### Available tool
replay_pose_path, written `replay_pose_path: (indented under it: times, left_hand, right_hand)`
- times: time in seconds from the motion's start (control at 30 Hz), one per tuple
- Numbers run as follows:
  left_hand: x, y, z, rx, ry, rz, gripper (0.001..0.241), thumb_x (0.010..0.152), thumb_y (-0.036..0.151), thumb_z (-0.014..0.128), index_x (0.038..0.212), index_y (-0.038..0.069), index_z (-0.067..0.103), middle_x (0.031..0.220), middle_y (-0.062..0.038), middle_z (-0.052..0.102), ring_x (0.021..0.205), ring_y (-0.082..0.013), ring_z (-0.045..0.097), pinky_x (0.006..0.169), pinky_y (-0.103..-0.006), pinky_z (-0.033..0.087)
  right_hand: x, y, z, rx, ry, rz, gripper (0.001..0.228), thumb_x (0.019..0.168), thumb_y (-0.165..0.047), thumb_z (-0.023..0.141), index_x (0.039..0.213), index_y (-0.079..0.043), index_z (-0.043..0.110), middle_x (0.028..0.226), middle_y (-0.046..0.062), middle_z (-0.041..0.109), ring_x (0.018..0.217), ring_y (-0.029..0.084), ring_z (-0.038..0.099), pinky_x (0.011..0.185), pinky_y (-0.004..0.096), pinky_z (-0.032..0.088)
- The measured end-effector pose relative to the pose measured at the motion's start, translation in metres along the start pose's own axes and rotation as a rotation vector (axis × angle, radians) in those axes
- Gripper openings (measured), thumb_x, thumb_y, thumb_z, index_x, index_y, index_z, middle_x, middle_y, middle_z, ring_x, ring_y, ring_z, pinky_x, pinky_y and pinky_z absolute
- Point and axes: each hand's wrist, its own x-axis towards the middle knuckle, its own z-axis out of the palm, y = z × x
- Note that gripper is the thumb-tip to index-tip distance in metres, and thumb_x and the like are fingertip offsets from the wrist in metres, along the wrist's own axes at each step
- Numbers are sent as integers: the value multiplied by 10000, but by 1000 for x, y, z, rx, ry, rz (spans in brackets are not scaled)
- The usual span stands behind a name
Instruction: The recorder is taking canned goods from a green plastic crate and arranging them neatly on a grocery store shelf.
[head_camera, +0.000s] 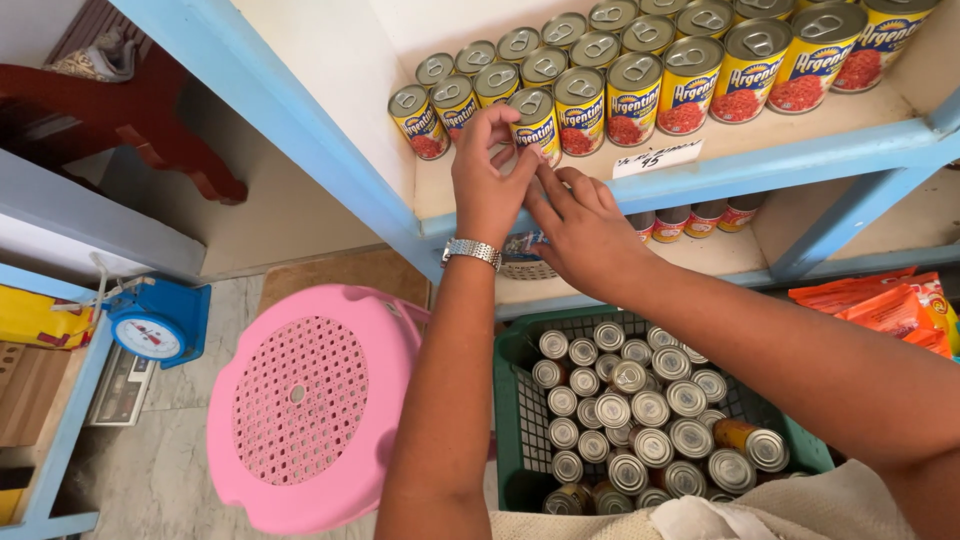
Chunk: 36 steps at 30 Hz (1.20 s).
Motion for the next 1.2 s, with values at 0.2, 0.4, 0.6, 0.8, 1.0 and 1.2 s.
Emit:
replay_pose_path:
  times: [0.2, 0.4, 0.6, 0.8, 1.0, 1.2]
  left_hand:
    - [-2, 18, 7, 140, 96, 37, 429, 826, -35, 779, 1198, 82, 599, 1217, -56, 581, 1053, -166, 685, 860, -303, 664]
    - [-2, 9, 6, 166, 91, 71, 434, 848, -34, 780, 1232, 83, 615, 1242, -71, 596, 1064, -179, 694, 871, -296, 667]
    - [-4, 12, 7, 170, 88, 54, 435, 853, -29, 773, 1241, 87, 612, 1238, -68, 596, 1061, -172, 692, 859, -293, 650]
    - [-5, 8, 5, 208, 85, 80, 455, 866, -7, 783, 1274, 98, 610, 1260, -63, 621, 1064, -174, 698, 862, -307, 650]
    - [-5, 11, 4, 244, 115, 93, 650, 821, 42, 830, 1399, 110, 541, 1293, -72, 607, 1134, -203, 671, 861, -316, 627]
    - [-20, -11, 3, 271, 95, 237, 595, 923, 116, 831, 1404, 69, 483, 1310, -112, 558, 1137, -216, 638, 837, -314, 639]
  right_hand:
    - [8, 1, -6, -51, -77, 13, 791, 767, -295, 797, 1409, 18, 456, 1581, 278, 326, 1336, 418, 403, 1074, 524, 347]
    - [10, 0, -6, -84, -96, 24, 768, 784, -322, 791, 1408, -8, 472, 1579, 291, 331, 1280, 414, 438, 1052, 509, 349]
    - [9, 3, -3, -82, -108, 33, 747, 780, -323, 796, 1391, -21, 488, 1572, 291, 334, 1274, 417, 442, 1048, 511, 350]
    - [12, 0, -5, -87, -136, 44, 779, 761, -313, 806, 1407, -31, 475, 1583, 276, 320, 1272, 410, 442, 1041, 520, 347]
    - [7, 7, -2, -51, -105, 17, 762, 747, -263, 798, 1398, -25, 481, 1573, 286, 338, 1271, 416, 442, 1049, 519, 349]
    - [-21, 28, 16, 18, -40, -127, 669, 860, -162, 714, 1465, 10, 487, 1471, 212, 471, 1320, 400, 449, 1125, 521, 350]
